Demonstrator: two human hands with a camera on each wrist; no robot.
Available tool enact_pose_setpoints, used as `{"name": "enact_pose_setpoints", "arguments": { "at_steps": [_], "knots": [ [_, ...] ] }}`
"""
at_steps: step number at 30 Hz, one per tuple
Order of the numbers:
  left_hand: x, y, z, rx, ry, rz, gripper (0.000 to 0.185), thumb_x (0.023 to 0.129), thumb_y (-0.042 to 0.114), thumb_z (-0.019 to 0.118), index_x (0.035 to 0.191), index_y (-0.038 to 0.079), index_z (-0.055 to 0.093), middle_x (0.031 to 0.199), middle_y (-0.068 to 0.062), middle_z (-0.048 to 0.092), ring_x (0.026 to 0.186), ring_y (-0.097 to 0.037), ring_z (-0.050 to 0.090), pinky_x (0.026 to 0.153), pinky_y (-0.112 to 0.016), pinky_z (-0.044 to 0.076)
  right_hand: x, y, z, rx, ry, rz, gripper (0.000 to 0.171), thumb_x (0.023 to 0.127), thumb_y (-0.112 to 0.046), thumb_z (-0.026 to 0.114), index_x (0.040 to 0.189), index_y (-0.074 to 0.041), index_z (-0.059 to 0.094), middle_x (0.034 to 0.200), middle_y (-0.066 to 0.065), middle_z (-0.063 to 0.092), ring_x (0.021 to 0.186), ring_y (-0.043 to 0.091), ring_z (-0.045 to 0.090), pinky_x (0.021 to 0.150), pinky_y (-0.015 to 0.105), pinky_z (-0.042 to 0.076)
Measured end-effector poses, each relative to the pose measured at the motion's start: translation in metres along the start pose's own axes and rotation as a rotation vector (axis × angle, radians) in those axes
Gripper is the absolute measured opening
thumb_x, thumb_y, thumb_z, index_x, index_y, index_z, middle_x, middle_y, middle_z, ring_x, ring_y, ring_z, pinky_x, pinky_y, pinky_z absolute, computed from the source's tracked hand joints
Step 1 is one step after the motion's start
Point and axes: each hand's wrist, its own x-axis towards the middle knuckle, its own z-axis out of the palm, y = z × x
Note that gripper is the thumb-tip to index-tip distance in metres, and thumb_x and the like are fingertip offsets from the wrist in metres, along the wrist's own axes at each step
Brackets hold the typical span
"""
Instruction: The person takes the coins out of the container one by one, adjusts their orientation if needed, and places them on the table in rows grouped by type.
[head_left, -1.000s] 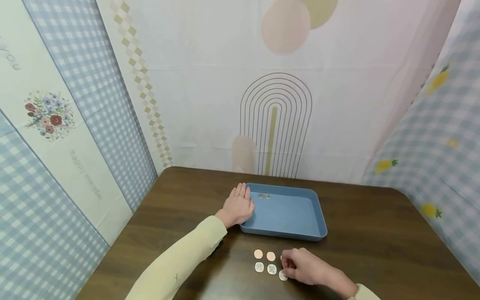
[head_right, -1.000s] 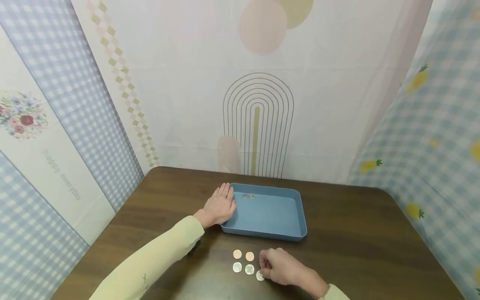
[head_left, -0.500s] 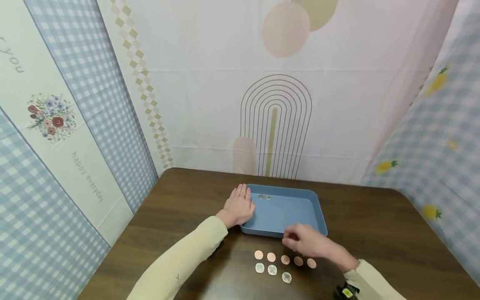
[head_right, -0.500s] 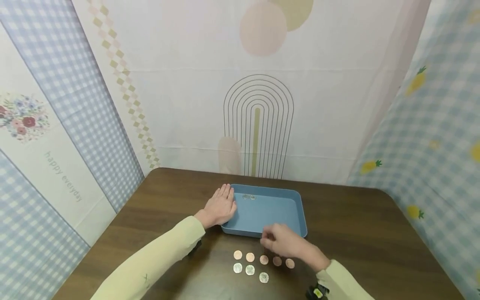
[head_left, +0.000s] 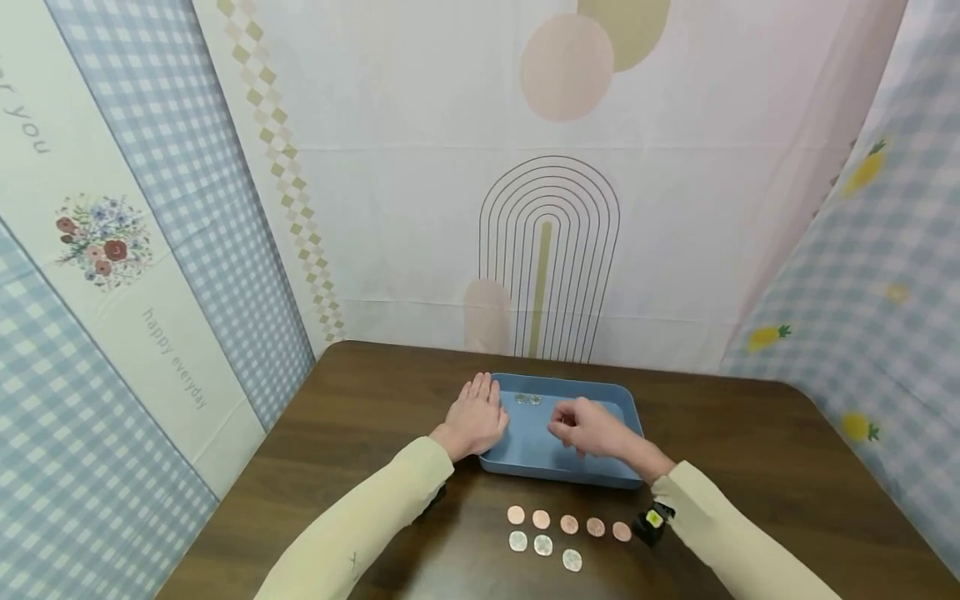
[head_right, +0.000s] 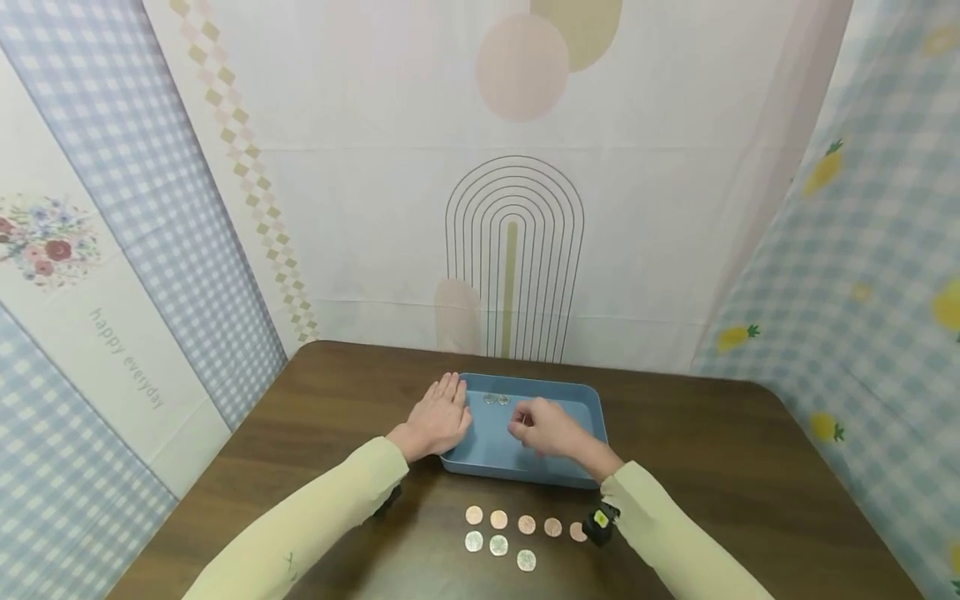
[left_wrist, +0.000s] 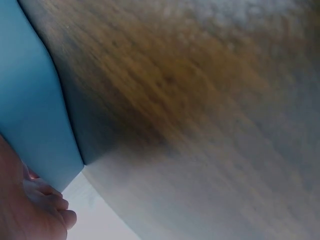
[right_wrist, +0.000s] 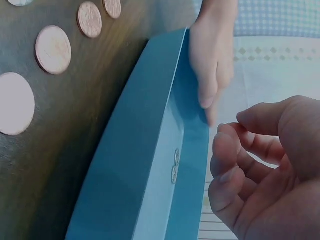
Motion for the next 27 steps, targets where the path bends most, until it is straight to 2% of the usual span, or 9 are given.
{"name": "enact_pose_setpoints", "arguments": {
  "at_steps": [7, 13, 19, 27],
  "knots": [
    [0.002, -0.002, -0.002, -0.002, 0.017, -0.008, 0.061, 0.104, 0.034, 0.025, 0.153, -0.002, 0.028, 0.161, -0.022, 0.024, 0.152, -0.033, 0.020, 0.123, -0.044, 0.020, 0.021, 0.009, 0.000, -0.007, 0.055, 0.102, 0.017, 0.098, -0.017, 0.055, 0.096, -0.003, 0.065, 0.070, 0.005, 0.063, 0.048, 0.018, 0.057, 0.046, 0.029, 0.045],
    [0.006, -0.001, -0.002, 0.002, 0.008, -0.008, 0.061, 0.103, 0.033, 0.025, 0.152, -0.002, 0.029, 0.161, -0.021, 0.024, 0.151, -0.033, 0.021, 0.123, -0.044, 0.021, 0.033, 0.024, 0.003, -0.020, 0.084, 0.167, 0.014, 0.098, -0.017, 0.056, 0.100, -0.007, 0.065, 0.073, 0.007, 0.065, 0.052, 0.021, 0.060, 0.048, 0.029, 0.046],
    [0.006, 0.002, -0.004, 0.006, 0.005, 0.003, 0.061, 0.103, 0.034, 0.025, 0.152, -0.002, 0.029, 0.161, -0.021, 0.024, 0.151, -0.032, 0.021, 0.123, -0.043, 0.021, 0.036, 0.033, 0.002, -0.021, 0.105, 0.199, 0.015, 0.097, -0.016, 0.056, 0.103, -0.006, 0.065, 0.074, 0.007, 0.066, 0.051, 0.016, 0.058, 0.048, 0.028, 0.046],
    [-0.001, -0.002, 0.000, -0.013, -0.012, -0.009, 0.061, 0.103, 0.034, 0.023, 0.154, -0.002, 0.025, 0.162, -0.021, 0.021, 0.152, -0.033, 0.018, 0.124, -0.043, 0.019, 0.046, 0.040, 0.013, -0.013, 0.099, 0.234, 0.026, 0.098, -0.017, 0.055, 0.116, -0.003, 0.066, 0.076, 0.008, 0.066, 0.049, 0.015, 0.056, 0.048, 0.028, 0.045]
  ]
}}
